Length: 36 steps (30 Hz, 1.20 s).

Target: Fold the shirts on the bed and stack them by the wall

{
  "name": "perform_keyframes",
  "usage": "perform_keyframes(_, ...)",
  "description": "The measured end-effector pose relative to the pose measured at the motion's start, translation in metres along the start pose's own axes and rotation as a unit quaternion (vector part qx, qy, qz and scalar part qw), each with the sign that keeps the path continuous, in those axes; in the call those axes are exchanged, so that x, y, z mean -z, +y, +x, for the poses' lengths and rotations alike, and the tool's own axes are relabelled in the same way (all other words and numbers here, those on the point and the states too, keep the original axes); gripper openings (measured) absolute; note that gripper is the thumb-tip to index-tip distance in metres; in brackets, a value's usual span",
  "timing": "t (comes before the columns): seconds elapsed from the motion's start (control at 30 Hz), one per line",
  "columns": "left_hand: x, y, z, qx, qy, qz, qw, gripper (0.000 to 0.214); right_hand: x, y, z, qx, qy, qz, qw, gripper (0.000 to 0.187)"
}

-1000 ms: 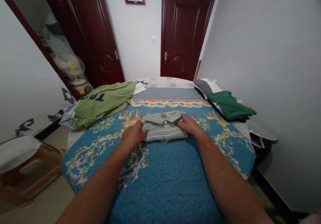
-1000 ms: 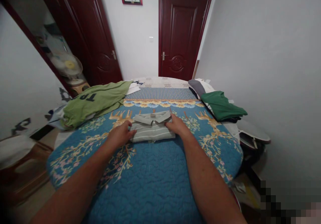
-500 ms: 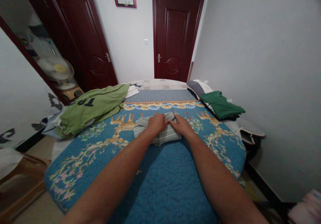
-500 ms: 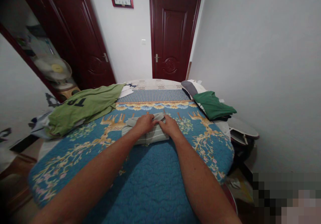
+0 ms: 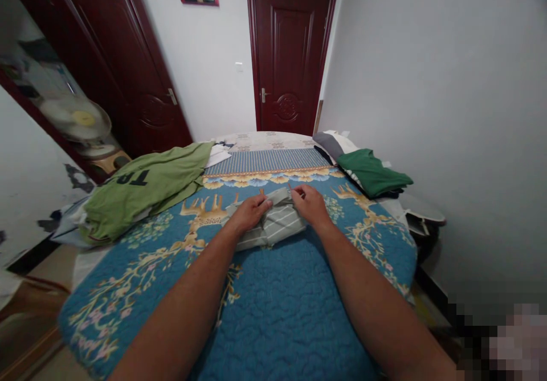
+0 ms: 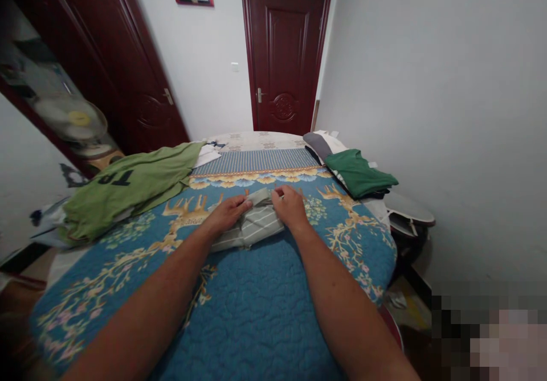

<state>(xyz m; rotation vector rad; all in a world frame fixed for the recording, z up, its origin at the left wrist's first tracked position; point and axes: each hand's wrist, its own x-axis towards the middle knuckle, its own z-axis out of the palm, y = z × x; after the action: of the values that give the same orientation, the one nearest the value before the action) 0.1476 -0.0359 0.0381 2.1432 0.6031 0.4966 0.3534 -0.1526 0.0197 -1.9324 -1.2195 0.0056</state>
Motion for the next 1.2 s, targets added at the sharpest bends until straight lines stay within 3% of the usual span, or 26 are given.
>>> perform_keyframes(0.13, 0.003, 0.006, -0.003, -0.003, -0.014, -0.025, 1.000, 0.044, -0.013, -0.013, -0.010, 0.015, -0.083, -0.045, 0.995, 0.018)
perform_keyframes(0.23, 0.008, 0.019, 0.002, 0.000, -0.028, 0.013, 1.000, 0.043, -0.019, -0.016, -0.013, 0.046, -0.077, -0.064, 0.994, 0.015)
perform_keyframes(0.33, 0.005, 0.037, 0.017, 0.007, 0.037, 0.099, 0.994, 0.045, -0.019, -0.016, -0.014, 0.090, -0.054, -0.055, 0.993, 0.016)
perform_keyframes(0.43, -0.008, 0.047, 0.035, 0.001, 0.082, 0.137, 0.987, 0.034, -0.015, -0.014, -0.013, 0.108, -0.048, -0.028, 0.993, 0.022)
perform_keyframes(0.53, -0.020, 0.041, 0.043, -0.016, 0.055, 0.078, 0.995, 0.024, -0.012, -0.009, -0.008, 0.064, -0.063, 0.013, 0.996, 0.031)
perform_keyframes(0.67, -0.024, 0.021, 0.041, -0.020, 0.005, -0.022, 1.000, 0.030, -0.010, -0.001, 0.000, -0.033, -0.134, 0.074, 0.988, 0.032)
perform_keyframes(0.77, -0.023, 0.011, 0.041, -0.022, -0.016, -0.036, 0.999, 0.033, -0.010, 0.005, 0.003, -0.063, -0.163, 0.098, 0.980, 0.031)
perform_keyframes(0.9, -0.026, 0.012, 0.048, -0.051, -0.015, 0.008, 0.999, 0.030, -0.009, 0.012, 0.006, -0.050, -0.125, 0.101, 0.986, 0.024)
perform_keyframes(1.03, -0.026, 0.024, 0.047, -0.053, -0.035, 0.058, 0.996, 0.031, -0.010, 0.013, 0.006, -0.022, -0.084, 0.164, 0.983, 0.032)
perform_keyframes(1.2, 0.005, 0.033, 0.020, -0.032, -0.021, 0.146, 0.989, 0.037, -0.013, 0.011, 0.002, 0.021, -0.086, 0.068, 0.994, 0.027)
